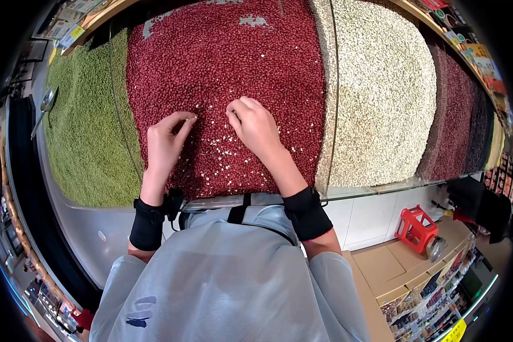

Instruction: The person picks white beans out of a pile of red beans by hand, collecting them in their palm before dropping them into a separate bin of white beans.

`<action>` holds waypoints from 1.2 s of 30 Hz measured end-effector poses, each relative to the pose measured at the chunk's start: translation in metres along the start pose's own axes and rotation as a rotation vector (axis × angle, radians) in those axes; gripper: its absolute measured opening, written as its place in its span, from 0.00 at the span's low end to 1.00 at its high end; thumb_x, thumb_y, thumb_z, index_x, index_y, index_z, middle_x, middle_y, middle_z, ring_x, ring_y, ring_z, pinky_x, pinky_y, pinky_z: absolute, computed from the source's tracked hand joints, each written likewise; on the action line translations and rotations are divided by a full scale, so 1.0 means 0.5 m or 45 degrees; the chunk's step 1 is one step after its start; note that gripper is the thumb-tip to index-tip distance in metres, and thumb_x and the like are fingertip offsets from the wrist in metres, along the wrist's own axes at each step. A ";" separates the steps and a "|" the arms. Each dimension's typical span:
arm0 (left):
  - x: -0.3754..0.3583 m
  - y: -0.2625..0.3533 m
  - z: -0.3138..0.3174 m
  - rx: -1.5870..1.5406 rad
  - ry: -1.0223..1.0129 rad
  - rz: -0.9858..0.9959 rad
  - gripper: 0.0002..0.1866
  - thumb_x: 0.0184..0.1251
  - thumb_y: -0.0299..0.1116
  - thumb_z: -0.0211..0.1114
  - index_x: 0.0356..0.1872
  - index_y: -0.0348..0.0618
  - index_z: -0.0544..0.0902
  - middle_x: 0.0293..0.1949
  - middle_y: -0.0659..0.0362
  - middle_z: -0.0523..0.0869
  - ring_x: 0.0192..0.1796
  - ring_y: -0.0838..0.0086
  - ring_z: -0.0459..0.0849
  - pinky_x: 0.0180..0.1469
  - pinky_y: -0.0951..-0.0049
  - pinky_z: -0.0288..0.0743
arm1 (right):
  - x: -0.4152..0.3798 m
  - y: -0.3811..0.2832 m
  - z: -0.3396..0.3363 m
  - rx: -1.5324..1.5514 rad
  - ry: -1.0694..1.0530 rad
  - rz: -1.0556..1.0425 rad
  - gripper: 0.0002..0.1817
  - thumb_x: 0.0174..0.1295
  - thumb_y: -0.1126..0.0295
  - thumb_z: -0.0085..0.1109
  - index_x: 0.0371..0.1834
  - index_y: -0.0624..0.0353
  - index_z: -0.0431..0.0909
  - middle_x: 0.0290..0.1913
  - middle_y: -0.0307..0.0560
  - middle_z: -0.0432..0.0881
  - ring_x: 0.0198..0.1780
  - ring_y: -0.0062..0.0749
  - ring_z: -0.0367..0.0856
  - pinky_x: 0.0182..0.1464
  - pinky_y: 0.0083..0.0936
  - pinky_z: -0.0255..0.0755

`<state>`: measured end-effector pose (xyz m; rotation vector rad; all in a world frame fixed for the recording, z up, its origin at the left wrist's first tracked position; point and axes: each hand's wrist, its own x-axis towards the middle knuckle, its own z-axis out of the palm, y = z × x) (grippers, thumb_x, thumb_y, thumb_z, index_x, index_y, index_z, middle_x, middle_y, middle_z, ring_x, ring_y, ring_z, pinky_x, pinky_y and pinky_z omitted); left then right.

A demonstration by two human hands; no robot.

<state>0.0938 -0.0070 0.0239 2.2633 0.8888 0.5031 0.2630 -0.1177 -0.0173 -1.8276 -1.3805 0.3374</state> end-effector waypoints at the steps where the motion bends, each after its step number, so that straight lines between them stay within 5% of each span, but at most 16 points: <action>1: -0.001 0.003 0.000 -0.021 0.014 0.040 0.05 0.61 0.26 0.66 0.37 0.37 0.85 0.35 0.55 0.88 0.35 0.71 0.87 0.39 0.75 0.78 | -0.002 -0.004 -0.003 0.000 0.001 -0.001 0.04 0.58 0.74 0.60 0.33 0.60 0.76 0.29 0.45 0.76 0.33 0.37 0.79 0.35 0.33 0.74; 3: -0.002 0.028 -0.009 -0.079 0.000 0.062 0.05 0.60 0.25 0.66 0.37 0.38 0.85 0.35 0.55 0.88 0.35 0.71 0.87 0.38 0.75 0.78 | -0.001 -0.026 -0.014 0.580 0.015 0.569 0.01 0.61 0.77 0.55 0.35 0.60 0.75 0.26 0.40 0.75 0.28 0.27 0.76 0.31 0.25 0.71; 4: -0.004 0.046 -0.014 -0.138 -0.016 0.083 0.05 0.60 0.25 0.66 0.36 0.38 0.85 0.35 0.55 0.88 0.35 0.71 0.86 0.38 0.74 0.78 | -0.007 -0.017 -0.005 0.862 0.053 0.612 0.06 0.65 0.74 0.46 0.36 0.62 0.74 0.24 0.37 0.73 0.25 0.20 0.73 0.29 0.19 0.68; 5: -0.006 0.069 -0.021 -0.185 -0.089 0.103 0.06 0.59 0.23 0.66 0.37 0.39 0.86 0.36 0.55 0.88 0.37 0.70 0.86 0.40 0.73 0.78 | -0.008 -0.020 -0.005 0.866 0.050 0.610 0.06 0.65 0.74 0.46 0.36 0.62 0.74 0.24 0.37 0.73 0.25 0.20 0.73 0.29 0.19 0.68; 7: -0.006 0.091 -0.016 -0.298 -0.166 0.256 0.08 0.59 0.23 0.66 0.40 0.39 0.86 0.38 0.55 0.87 0.39 0.70 0.86 0.43 0.72 0.78 | -0.022 -0.036 -0.006 1.888 -0.194 0.883 0.12 0.68 0.68 0.40 0.37 0.62 0.74 0.28 0.40 0.75 0.28 0.23 0.74 0.32 0.21 0.71; 8: -0.005 0.100 -0.016 -0.335 -0.173 0.294 0.10 0.59 0.22 0.66 0.42 0.39 0.85 0.40 0.54 0.87 0.43 0.67 0.86 0.46 0.72 0.78 | -0.011 -0.097 -0.025 1.890 -0.114 1.223 0.16 0.69 0.65 0.36 0.37 0.62 0.74 0.31 0.43 0.77 0.32 0.25 0.75 0.35 0.23 0.72; 11: 0.007 0.074 -0.013 -0.237 0.008 0.193 0.11 0.59 0.23 0.66 0.43 0.39 0.85 0.43 0.53 0.87 0.45 0.65 0.86 0.48 0.72 0.78 | -0.039 -0.074 -0.009 2.264 -0.294 1.293 0.14 0.69 0.64 0.40 0.36 0.61 0.74 0.33 0.42 0.77 0.32 0.24 0.74 0.33 0.21 0.70; 15: 0.030 -0.007 0.008 0.043 0.031 0.110 0.10 0.59 0.25 0.66 0.43 0.39 0.84 0.40 0.55 0.85 0.37 0.67 0.86 0.41 0.72 0.79 | -0.057 -0.028 -0.018 2.158 -0.001 1.168 0.11 0.67 0.68 0.45 0.34 0.61 0.75 0.28 0.38 0.75 0.24 0.16 0.64 0.23 0.14 0.55; 19: 0.036 -0.030 0.022 0.115 -0.008 0.148 0.08 0.60 0.26 0.67 0.41 0.39 0.84 0.38 0.57 0.82 0.32 0.66 0.84 0.35 0.71 0.77 | -0.043 -0.010 -0.047 2.132 0.046 1.079 0.11 0.67 0.67 0.48 0.33 0.61 0.76 0.21 0.33 0.68 0.21 0.14 0.61 0.22 0.14 0.52; 21: 0.038 -0.032 0.026 0.185 0.003 0.202 0.06 0.60 0.26 0.67 0.38 0.38 0.83 0.35 0.57 0.80 0.30 0.65 0.82 0.33 0.69 0.75 | -0.029 -0.027 -0.057 1.086 0.052 0.956 0.08 0.64 0.69 0.54 0.33 0.60 0.79 0.17 0.29 0.63 0.19 0.14 0.59 0.21 0.15 0.52; 22: 0.038 -0.032 0.028 0.182 0.002 0.203 0.06 0.60 0.26 0.67 0.38 0.38 0.83 0.35 0.57 0.80 0.30 0.65 0.82 0.33 0.69 0.75 | -0.031 -0.010 -0.046 0.585 0.079 0.636 0.05 0.60 0.69 0.61 0.34 0.57 0.82 0.14 0.33 0.67 0.15 0.21 0.64 0.20 0.21 0.58; 25: 0.039 -0.033 0.029 0.182 0.009 0.200 0.06 0.60 0.27 0.67 0.37 0.38 0.82 0.35 0.57 0.80 0.29 0.64 0.82 0.32 0.69 0.74 | -0.020 -0.006 -0.037 0.107 0.014 0.320 0.06 0.58 0.67 0.62 0.37 0.54 0.82 0.19 0.42 0.77 0.19 0.33 0.75 0.23 0.28 0.67; 26: 0.038 -0.030 0.029 0.189 -0.001 0.173 0.07 0.60 0.28 0.67 0.37 0.39 0.82 0.35 0.57 0.80 0.29 0.64 0.82 0.32 0.69 0.75 | -0.018 -0.003 -0.032 0.066 -0.009 0.257 0.08 0.59 0.69 0.64 0.40 0.57 0.83 0.25 0.46 0.81 0.21 0.20 0.76 0.25 0.19 0.68; 33: 0.038 -0.018 0.028 0.276 -0.004 0.188 0.06 0.59 0.29 0.67 0.36 0.41 0.82 0.35 0.58 0.80 0.32 0.65 0.82 0.33 0.69 0.75 | -0.012 0.014 -0.012 -0.108 0.083 -0.076 0.06 0.61 0.68 0.62 0.37 0.57 0.82 0.23 0.47 0.79 0.21 0.22 0.76 0.24 0.22 0.69; 35: 0.039 -0.018 0.029 0.252 0.015 0.196 0.05 0.59 0.28 0.67 0.36 0.41 0.82 0.35 0.58 0.80 0.32 0.66 0.82 0.34 0.70 0.75 | -0.012 -0.002 -0.027 0.104 -0.068 0.329 0.05 0.61 0.67 0.59 0.34 0.55 0.78 0.22 0.43 0.79 0.20 0.36 0.76 0.24 0.29 0.69; 36: 0.040 -0.016 0.029 0.228 0.034 0.201 0.05 0.59 0.27 0.67 0.35 0.41 0.82 0.35 0.58 0.80 0.32 0.67 0.82 0.34 0.70 0.75 | -0.014 0.000 -0.028 0.104 -0.069 0.330 0.05 0.61 0.67 0.59 0.34 0.55 0.78 0.22 0.43 0.79 0.20 0.36 0.76 0.24 0.29 0.69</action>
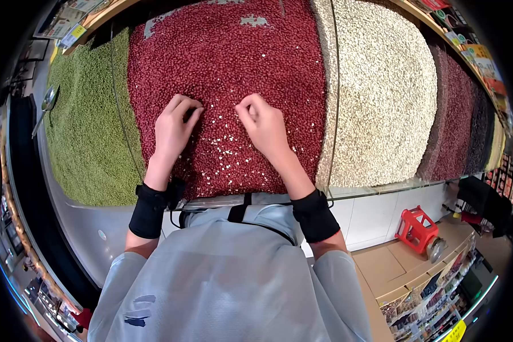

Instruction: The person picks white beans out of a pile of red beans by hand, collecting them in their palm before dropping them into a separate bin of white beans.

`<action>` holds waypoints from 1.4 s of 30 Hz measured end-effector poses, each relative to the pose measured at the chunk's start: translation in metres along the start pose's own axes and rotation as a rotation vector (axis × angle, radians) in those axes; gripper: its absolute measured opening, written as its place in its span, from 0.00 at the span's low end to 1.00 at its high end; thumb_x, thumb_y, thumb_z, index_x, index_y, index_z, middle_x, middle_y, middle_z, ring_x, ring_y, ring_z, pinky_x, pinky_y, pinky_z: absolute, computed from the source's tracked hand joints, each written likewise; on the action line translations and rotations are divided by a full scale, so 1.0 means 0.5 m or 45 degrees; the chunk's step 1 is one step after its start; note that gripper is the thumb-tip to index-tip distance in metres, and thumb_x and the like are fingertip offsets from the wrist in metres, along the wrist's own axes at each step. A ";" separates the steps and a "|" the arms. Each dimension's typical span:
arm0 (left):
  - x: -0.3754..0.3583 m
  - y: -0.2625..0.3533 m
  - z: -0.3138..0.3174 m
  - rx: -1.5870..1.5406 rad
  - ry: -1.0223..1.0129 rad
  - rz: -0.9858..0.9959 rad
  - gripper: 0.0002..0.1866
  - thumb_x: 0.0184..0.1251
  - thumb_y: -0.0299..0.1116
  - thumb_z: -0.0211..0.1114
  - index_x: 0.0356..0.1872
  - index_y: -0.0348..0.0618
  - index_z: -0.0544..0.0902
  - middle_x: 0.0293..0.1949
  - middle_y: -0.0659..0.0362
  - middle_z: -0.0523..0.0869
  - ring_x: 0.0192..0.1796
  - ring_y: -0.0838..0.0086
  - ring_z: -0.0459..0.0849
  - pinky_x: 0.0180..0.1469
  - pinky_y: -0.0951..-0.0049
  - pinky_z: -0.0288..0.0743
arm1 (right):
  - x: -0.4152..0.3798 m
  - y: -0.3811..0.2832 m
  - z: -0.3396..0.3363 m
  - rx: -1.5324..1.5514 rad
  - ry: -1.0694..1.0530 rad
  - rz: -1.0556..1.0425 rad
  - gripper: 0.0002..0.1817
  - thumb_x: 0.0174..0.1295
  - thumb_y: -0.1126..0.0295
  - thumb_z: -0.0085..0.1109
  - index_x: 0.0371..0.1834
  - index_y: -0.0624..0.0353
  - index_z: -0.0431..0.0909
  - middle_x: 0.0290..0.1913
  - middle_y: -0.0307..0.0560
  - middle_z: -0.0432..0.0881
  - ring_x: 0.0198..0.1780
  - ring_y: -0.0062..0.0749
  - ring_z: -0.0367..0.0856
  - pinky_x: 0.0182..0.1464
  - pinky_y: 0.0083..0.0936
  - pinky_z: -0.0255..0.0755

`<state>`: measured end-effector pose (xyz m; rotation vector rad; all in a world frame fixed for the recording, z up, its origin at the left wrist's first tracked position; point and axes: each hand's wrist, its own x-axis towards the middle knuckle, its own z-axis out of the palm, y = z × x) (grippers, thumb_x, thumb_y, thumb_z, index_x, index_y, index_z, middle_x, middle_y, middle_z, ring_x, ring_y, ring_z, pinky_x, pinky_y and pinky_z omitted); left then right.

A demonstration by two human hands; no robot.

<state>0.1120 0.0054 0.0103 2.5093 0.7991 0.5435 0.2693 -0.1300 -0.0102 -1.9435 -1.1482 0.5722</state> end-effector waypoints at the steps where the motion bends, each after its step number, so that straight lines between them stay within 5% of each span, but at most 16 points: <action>1: -0.005 0.004 -0.003 -0.001 -0.002 0.000 0.05 0.59 0.27 0.67 0.35 0.41 0.82 0.35 0.58 0.80 0.32 0.67 0.82 0.34 0.70 0.75 | -0.002 0.005 -0.002 0.499 0.028 0.248 0.06 0.64 0.67 0.55 0.33 0.57 0.77 0.22 0.41 0.77 0.19 0.32 0.74 0.23 0.27 0.68; 4: -0.007 0.031 -0.025 -0.324 -0.112 -0.078 0.05 0.58 0.24 0.67 0.35 0.40 0.83 0.37 0.56 0.82 0.36 0.70 0.83 0.36 0.73 0.76 | -0.025 0.010 -0.009 1.336 -0.077 0.561 0.10 0.67 0.67 0.47 0.34 0.59 0.75 0.24 0.39 0.76 0.20 0.26 0.72 0.23 0.24 0.67; 5: -0.016 0.063 -0.048 -0.465 -0.150 0.149 0.06 0.58 0.24 0.67 0.36 0.40 0.83 0.38 0.56 0.83 0.38 0.69 0.83 0.38 0.73 0.77 | -0.039 0.008 -0.011 1.674 -0.218 0.616 0.13 0.69 0.66 0.42 0.35 0.60 0.75 0.26 0.40 0.76 0.21 0.24 0.72 0.23 0.23 0.67; 8: -0.048 0.102 -0.043 -0.712 -0.337 0.224 0.10 0.56 0.21 0.67 0.40 0.39 0.83 0.38 0.55 0.84 0.39 0.68 0.83 0.40 0.72 0.78 | -0.091 -0.021 0.004 1.644 -0.506 0.877 0.18 0.72 0.60 0.39 0.37 0.63 0.75 0.28 0.45 0.77 0.25 0.26 0.74 0.26 0.21 0.70; 11: -0.095 0.093 -0.010 -0.762 -0.380 0.079 0.10 0.55 0.21 0.67 0.40 0.39 0.83 0.37 0.55 0.83 0.36 0.68 0.83 0.36 0.73 0.77 | -0.124 -0.028 0.002 1.665 -0.445 1.184 0.23 0.73 0.55 0.41 0.34 0.63 0.76 0.24 0.40 0.74 0.22 0.21 0.71 0.24 0.17 0.65; 13: -0.126 0.076 0.009 -0.518 -0.520 0.108 0.09 0.55 0.24 0.68 0.38 0.40 0.82 0.33 0.57 0.82 0.33 0.67 0.83 0.33 0.72 0.77 | -0.151 0.035 -0.001 1.644 -0.560 0.910 0.19 0.73 0.59 0.44 0.33 0.64 0.76 0.21 0.35 0.69 0.21 0.15 0.65 0.22 0.15 0.57; 15: -0.153 0.072 0.035 -0.284 -0.500 0.230 0.08 0.58 0.33 0.68 0.35 0.44 0.81 0.29 0.60 0.80 0.30 0.65 0.83 0.29 0.68 0.76 | -0.166 0.036 -0.015 1.178 -0.320 0.911 0.12 0.67 0.65 0.55 0.31 0.63 0.79 0.21 0.29 0.67 0.20 0.11 0.59 0.21 0.15 0.51; 17: -0.168 0.068 0.061 -0.167 -0.470 0.286 0.07 0.58 0.34 0.67 0.34 0.45 0.81 0.29 0.60 0.80 0.27 0.66 0.83 0.26 0.68 0.75 | -0.180 0.047 -0.016 0.459 -0.197 0.527 0.07 0.62 0.69 0.60 0.31 0.62 0.80 0.21 0.34 0.72 0.18 0.19 0.67 0.21 0.20 0.58; 18: -0.172 0.065 0.073 -0.172 -0.473 0.289 0.07 0.58 0.34 0.67 0.34 0.45 0.81 0.29 0.60 0.80 0.27 0.66 0.83 0.26 0.68 0.75 | -0.185 0.046 -0.016 0.457 -0.193 0.533 0.07 0.62 0.69 0.60 0.31 0.62 0.80 0.21 0.34 0.72 0.18 0.19 0.67 0.21 0.20 0.58; 20: -0.174 0.061 0.090 -0.112 -0.426 0.287 0.06 0.59 0.35 0.67 0.33 0.46 0.80 0.29 0.61 0.80 0.25 0.66 0.82 0.25 0.68 0.75 | -0.190 0.037 -0.012 0.095 -0.061 0.027 0.05 0.57 0.72 0.62 0.34 0.62 0.80 0.25 0.44 0.77 0.23 0.34 0.77 0.26 0.29 0.69; 23: -0.174 0.061 0.098 -0.076 -0.386 0.296 0.06 0.59 0.34 0.67 0.32 0.46 0.80 0.29 0.62 0.80 0.24 0.65 0.82 0.24 0.67 0.74 | -0.190 0.050 0.010 -0.023 -0.097 -0.196 0.06 0.56 0.72 0.62 0.35 0.61 0.80 0.29 0.50 0.78 0.30 0.45 0.80 0.32 0.36 0.75; 34: -0.166 0.068 0.090 -0.168 -0.356 0.254 0.04 0.59 0.34 0.66 0.31 0.47 0.80 0.28 0.61 0.78 0.24 0.65 0.82 0.23 0.66 0.74 | -0.176 0.065 0.019 -0.113 -0.095 -0.401 0.03 0.56 0.74 0.59 0.32 0.60 0.77 0.26 0.45 0.77 0.28 0.37 0.80 0.29 0.32 0.74; 36: -0.151 0.096 0.057 -0.299 -0.417 0.211 0.05 0.59 0.29 0.67 0.34 0.44 0.82 0.28 0.60 0.80 0.24 0.66 0.81 0.25 0.68 0.74 | -0.182 0.049 0.012 0.425 -0.205 0.325 0.05 0.61 0.73 0.50 0.30 0.61 0.75 0.24 0.41 0.74 0.24 0.28 0.76 0.25 0.26 0.69; 37: -0.141 0.113 0.040 -0.304 -0.420 0.214 0.05 0.59 0.29 0.67 0.34 0.44 0.82 0.28 0.60 0.80 0.24 0.66 0.81 0.25 0.68 0.74 | -0.184 0.053 0.011 0.422 -0.202 0.330 0.05 0.61 0.73 0.50 0.30 0.61 0.75 0.24 0.41 0.74 0.24 0.28 0.76 0.25 0.26 0.69; 40: -0.128 0.146 0.030 -0.616 -0.467 0.322 0.10 0.57 0.26 0.66 0.41 0.41 0.83 0.36 0.57 0.83 0.33 0.66 0.84 0.36 0.70 0.79 | -0.196 0.044 0.011 1.764 -0.429 0.945 0.16 0.67 0.65 0.33 0.35 0.61 0.73 0.27 0.39 0.74 0.23 0.24 0.69 0.23 0.22 0.63; 42: -0.116 0.164 0.035 -0.646 -0.496 0.378 0.11 0.57 0.25 0.66 0.42 0.42 0.84 0.38 0.57 0.83 0.37 0.65 0.84 0.39 0.69 0.79 | -0.210 0.019 -0.012 1.981 -0.400 1.247 0.15 0.69 0.64 0.36 0.37 0.61 0.73 0.27 0.38 0.72 0.25 0.23 0.69 0.23 0.21 0.62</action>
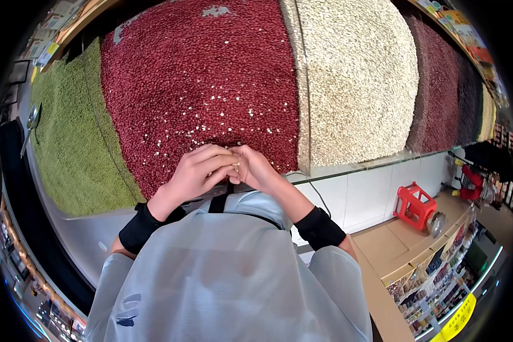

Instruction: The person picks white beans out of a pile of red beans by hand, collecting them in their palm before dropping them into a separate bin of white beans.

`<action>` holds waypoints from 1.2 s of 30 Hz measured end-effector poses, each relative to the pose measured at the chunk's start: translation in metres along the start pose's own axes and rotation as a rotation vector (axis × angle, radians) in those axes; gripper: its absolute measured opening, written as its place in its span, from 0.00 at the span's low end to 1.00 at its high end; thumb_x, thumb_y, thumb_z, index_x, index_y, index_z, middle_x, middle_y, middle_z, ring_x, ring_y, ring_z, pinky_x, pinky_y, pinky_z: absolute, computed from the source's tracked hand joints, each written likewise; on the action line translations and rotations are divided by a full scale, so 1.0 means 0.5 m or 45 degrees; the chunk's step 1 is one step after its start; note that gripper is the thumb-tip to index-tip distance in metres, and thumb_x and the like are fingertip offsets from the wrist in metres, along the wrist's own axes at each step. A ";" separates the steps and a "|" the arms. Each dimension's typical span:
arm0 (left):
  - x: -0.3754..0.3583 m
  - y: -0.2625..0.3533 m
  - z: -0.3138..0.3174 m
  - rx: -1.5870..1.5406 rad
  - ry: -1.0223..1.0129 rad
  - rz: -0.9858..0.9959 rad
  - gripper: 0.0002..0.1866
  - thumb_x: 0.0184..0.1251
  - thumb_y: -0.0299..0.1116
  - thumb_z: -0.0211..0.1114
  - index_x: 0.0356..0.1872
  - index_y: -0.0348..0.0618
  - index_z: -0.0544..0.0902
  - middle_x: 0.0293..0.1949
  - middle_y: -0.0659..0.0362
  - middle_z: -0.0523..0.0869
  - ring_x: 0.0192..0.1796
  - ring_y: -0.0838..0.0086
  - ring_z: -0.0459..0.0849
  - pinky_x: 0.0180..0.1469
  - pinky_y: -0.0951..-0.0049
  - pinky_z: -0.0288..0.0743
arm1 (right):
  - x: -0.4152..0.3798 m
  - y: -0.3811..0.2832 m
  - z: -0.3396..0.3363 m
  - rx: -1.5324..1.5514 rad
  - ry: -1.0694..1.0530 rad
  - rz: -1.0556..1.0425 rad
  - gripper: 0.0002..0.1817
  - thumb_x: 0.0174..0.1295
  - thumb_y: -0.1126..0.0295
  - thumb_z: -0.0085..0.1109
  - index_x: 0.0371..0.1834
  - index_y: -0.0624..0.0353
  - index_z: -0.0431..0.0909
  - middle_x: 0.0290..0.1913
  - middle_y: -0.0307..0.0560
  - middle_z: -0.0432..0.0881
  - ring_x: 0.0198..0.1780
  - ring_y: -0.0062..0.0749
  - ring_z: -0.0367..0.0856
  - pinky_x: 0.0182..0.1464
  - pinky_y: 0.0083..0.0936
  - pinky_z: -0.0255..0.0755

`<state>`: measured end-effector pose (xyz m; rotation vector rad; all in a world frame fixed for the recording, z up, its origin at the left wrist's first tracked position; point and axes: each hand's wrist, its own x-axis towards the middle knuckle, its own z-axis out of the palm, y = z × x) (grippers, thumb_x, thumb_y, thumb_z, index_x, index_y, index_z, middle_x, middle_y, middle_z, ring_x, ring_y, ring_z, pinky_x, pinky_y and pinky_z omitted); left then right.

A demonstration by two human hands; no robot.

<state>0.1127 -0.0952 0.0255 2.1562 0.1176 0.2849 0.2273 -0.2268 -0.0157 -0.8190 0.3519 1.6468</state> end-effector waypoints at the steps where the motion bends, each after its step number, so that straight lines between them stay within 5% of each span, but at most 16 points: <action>1: 0.009 0.004 0.003 -0.016 -0.033 0.044 0.11 0.57 0.24 0.65 0.42 0.43 0.84 0.40 0.58 0.83 0.40 0.65 0.84 0.42 0.68 0.79 | -0.008 -0.001 -0.019 0.070 -0.061 0.044 0.15 0.69 0.63 0.38 0.36 0.60 0.74 0.27 0.38 0.72 0.26 0.23 0.69 0.23 0.20 0.61; 4: 0.031 0.001 0.023 0.063 -0.152 0.116 0.13 0.58 0.26 0.64 0.46 0.43 0.83 0.46 0.58 0.82 0.48 0.64 0.82 0.49 0.66 0.77 | -0.043 -0.019 -0.055 0.015 0.227 -0.221 0.13 0.68 0.65 0.41 0.36 0.60 0.75 0.26 0.37 0.71 0.24 0.21 0.67 0.22 0.19 0.58; 7: 0.056 -0.039 0.058 0.433 -0.282 0.291 0.22 0.59 0.31 0.63 0.56 0.43 0.78 0.61 0.58 0.76 0.67 0.65 0.69 0.65 0.61 0.65 | -0.078 -0.056 -0.079 -0.719 0.501 -0.617 0.07 0.64 0.70 0.54 0.33 0.62 0.79 0.21 0.32 0.69 0.21 0.18 0.63 0.23 0.17 0.56; 8: 0.063 -0.052 0.064 0.575 -0.323 0.326 0.24 0.60 0.32 0.62 0.59 0.43 0.75 0.63 0.58 0.73 0.68 0.66 0.67 0.67 0.61 0.63 | -0.076 -0.061 -0.091 -0.718 0.504 -0.619 0.07 0.64 0.70 0.54 0.33 0.62 0.79 0.21 0.32 0.69 0.21 0.18 0.63 0.23 0.17 0.56; 10: 0.073 -0.085 0.068 0.850 -0.366 0.391 0.27 0.63 0.34 0.58 0.65 0.46 0.70 0.69 0.60 0.68 0.71 0.67 0.64 0.70 0.62 0.59 | -0.063 -0.068 -0.118 -1.286 0.796 -1.025 0.04 0.59 0.74 0.61 0.33 0.63 0.82 0.20 0.34 0.71 0.21 0.18 0.65 0.24 0.19 0.59; 14: 0.094 -0.117 0.022 1.006 -0.387 0.304 0.28 0.64 0.34 0.53 0.68 0.51 0.67 0.68 0.61 0.69 0.72 0.71 0.63 0.58 0.66 0.74 | -0.064 -0.080 -0.080 -1.619 0.906 -1.226 0.06 0.54 0.75 0.64 0.36 0.63 0.83 0.21 0.44 0.73 0.20 0.24 0.66 0.25 0.24 0.63; 18: 0.114 -0.125 -0.035 1.216 -0.217 0.263 0.28 0.61 0.32 0.59 0.66 0.52 0.70 0.68 0.61 0.69 0.72 0.70 0.64 0.60 0.65 0.73 | -0.053 -0.075 -0.071 -1.625 0.889 -1.181 0.06 0.55 0.74 0.64 0.35 0.62 0.84 0.21 0.47 0.75 0.19 0.26 0.67 0.23 0.25 0.63; 22: 0.122 -0.084 -0.111 0.861 0.018 0.158 0.21 0.56 0.22 0.62 0.53 0.44 0.80 0.61 0.58 0.76 0.59 0.61 0.77 0.57 0.63 0.73 | -0.045 -0.075 -0.054 -1.613 0.876 -1.179 0.06 0.55 0.73 0.64 0.35 0.61 0.84 0.21 0.47 0.75 0.19 0.26 0.68 0.23 0.25 0.63; 26: 0.069 -0.056 -0.120 0.733 -0.063 0.137 0.18 0.56 0.23 0.63 0.50 0.42 0.80 0.55 0.56 0.80 0.57 0.61 0.78 0.58 0.61 0.72 | -0.028 -0.082 -0.036 -1.632 0.861 -1.218 0.07 0.55 0.72 0.64 0.36 0.61 0.84 0.23 0.48 0.77 0.20 0.28 0.71 0.24 0.26 0.65; 32: -0.028 -0.073 -0.064 0.613 -0.319 0.086 0.20 0.58 0.27 0.63 0.54 0.43 0.79 0.60 0.56 0.77 0.64 0.60 0.73 0.65 0.59 0.67 | 0.011 -0.138 -0.015 -1.792 0.984 -1.458 0.10 0.56 0.70 0.65 0.40 0.59 0.83 0.25 0.49 0.78 0.23 0.36 0.75 0.27 0.30 0.68; 36: -0.069 -0.101 -0.094 0.613 -0.288 -0.090 0.18 0.60 0.27 0.61 0.53 0.45 0.80 0.60 0.56 0.77 0.62 0.58 0.74 0.63 0.57 0.67 | 0.054 -0.146 -0.037 -1.821 0.907 -1.550 0.10 0.56 0.71 0.66 0.41 0.59 0.83 0.25 0.47 0.78 0.22 0.27 0.71 0.26 0.23 0.66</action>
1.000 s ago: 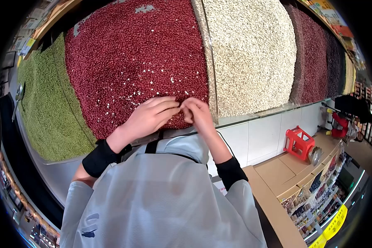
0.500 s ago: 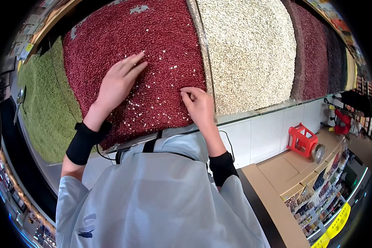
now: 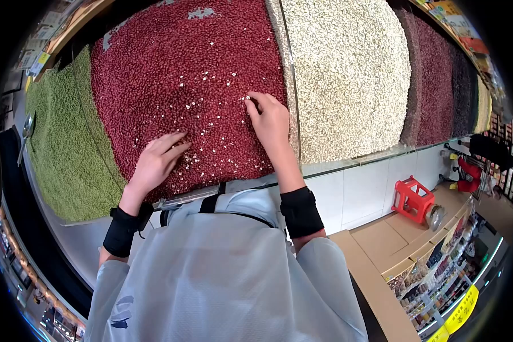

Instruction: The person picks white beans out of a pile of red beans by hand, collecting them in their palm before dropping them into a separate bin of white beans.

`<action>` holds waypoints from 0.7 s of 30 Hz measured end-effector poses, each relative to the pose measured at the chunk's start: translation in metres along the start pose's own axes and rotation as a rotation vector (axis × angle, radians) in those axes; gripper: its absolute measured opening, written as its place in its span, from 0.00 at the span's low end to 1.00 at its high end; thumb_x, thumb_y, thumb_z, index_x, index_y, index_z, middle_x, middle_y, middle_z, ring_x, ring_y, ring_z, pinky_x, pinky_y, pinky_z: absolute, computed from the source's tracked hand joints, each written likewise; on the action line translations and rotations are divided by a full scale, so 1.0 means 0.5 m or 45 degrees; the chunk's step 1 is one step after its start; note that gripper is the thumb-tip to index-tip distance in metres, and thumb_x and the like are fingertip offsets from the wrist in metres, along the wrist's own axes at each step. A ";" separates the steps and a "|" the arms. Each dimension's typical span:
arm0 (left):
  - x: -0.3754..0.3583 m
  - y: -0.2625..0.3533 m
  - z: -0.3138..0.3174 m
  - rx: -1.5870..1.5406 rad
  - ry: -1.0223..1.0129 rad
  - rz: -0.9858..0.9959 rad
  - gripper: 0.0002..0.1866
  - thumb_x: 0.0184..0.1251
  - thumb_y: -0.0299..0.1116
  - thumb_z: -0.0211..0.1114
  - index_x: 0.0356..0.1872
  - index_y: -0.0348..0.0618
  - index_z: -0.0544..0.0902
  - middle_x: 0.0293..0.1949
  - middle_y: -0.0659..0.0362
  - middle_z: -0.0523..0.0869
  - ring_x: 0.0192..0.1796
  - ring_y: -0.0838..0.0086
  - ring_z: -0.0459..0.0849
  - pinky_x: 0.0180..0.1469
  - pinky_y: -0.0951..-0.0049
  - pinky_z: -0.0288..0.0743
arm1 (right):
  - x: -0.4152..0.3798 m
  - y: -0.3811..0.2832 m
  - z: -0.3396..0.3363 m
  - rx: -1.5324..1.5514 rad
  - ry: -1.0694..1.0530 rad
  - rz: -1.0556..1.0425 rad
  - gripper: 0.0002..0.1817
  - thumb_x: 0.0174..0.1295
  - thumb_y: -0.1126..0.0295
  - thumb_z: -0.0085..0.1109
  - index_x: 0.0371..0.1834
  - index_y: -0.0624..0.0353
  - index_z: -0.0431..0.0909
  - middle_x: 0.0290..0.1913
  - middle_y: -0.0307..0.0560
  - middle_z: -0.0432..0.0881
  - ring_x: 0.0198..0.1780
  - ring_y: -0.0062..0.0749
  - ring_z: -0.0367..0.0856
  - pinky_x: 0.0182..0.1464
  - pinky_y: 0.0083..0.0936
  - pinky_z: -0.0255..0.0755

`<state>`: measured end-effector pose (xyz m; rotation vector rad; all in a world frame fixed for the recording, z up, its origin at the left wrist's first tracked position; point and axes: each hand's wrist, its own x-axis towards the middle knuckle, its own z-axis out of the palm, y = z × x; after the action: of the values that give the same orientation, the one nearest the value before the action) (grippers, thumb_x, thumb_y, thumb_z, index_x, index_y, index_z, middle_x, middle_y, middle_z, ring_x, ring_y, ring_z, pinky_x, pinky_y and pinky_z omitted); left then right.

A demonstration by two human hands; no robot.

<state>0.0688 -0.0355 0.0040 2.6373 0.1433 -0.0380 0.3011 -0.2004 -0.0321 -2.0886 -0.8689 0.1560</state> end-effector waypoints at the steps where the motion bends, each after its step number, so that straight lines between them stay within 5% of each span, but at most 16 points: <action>1: -0.010 -0.008 0.002 -0.005 0.032 -0.083 0.18 0.60 0.26 0.61 0.53 0.45 0.80 0.60 0.56 0.77 0.61 0.58 0.75 0.62 0.57 0.67 | -0.002 0.004 0.004 -0.002 -0.003 -0.003 0.10 0.56 0.71 0.66 0.41 0.59 0.83 0.25 0.47 0.78 0.22 0.27 0.71 0.26 0.23 0.66; 7: -0.027 -0.002 -0.026 -0.124 0.313 -0.229 0.15 0.56 0.21 0.60 0.45 0.43 0.83 0.52 0.58 0.82 0.51 0.61 0.81 0.53 0.65 0.75 | -0.007 0.007 0.017 0.008 0.021 0.004 0.08 0.56 0.71 0.66 0.38 0.60 0.83 0.19 0.44 0.70 0.21 0.23 0.66 0.23 0.23 0.62; 11: -0.030 0.005 -0.032 -0.176 0.415 -0.267 0.13 0.56 0.19 0.59 0.42 0.41 0.83 0.51 0.57 0.82 0.49 0.61 0.81 0.50 0.65 0.76 | -0.003 0.000 0.016 -0.029 -0.042 0.115 0.06 0.56 0.72 0.65 0.34 0.61 0.81 0.21 0.45 0.74 0.20 0.28 0.69 0.24 0.27 0.65; 15: -0.035 0.009 -0.029 -0.207 0.458 -0.284 0.13 0.56 0.19 0.59 0.42 0.41 0.83 0.51 0.56 0.82 0.49 0.61 0.81 0.51 0.65 0.76 | 0.001 0.008 0.010 0.633 0.018 0.527 0.04 0.60 0.74 0.60 0.31 0.60 0.76 0.17 0.29 0.63 0.21 0.12 0.60 0.21 0.18 0.54; 17: -0.038 0.010 -0.027 -0.213 0.464 -0.287 0.13 0.56 0.18 0.59 0.42 0.41 0.83 0.50 0.56 0.82 0.49 0.61 0.81 0.51 0.65 0.75 | 0.011 0.008 -0.009 1.826 -0.105 0.791 0.08 0.66 0.69 0.46 0.30 0.58 0.70 0.23 0.36 0.66 0.23 0.17 0.59 0.25 0.17 0.55; 21: -0.042 0.009 -0.022 -0.234 0.469 -0.303 0.13 0.56 0.18 0.59 0.42 0.41 0.83 0.50 0.56 0.82 0.49 0.61 0.81 0.51 0.65 0.75 | 0.027 -0.039 -0.032 2.103 -0.206 0.861 0.10 0.67 0.69 0.41 0.29 0.59 0.69 0.24 0.38 0.65 0.24 0.20 0.59 0.26 0.18 0.55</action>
<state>0.0482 -0.0359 0.0170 2.4057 0.5565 0.3647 0.3073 -0.1947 -0.0048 -0.6696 0.0936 1.0047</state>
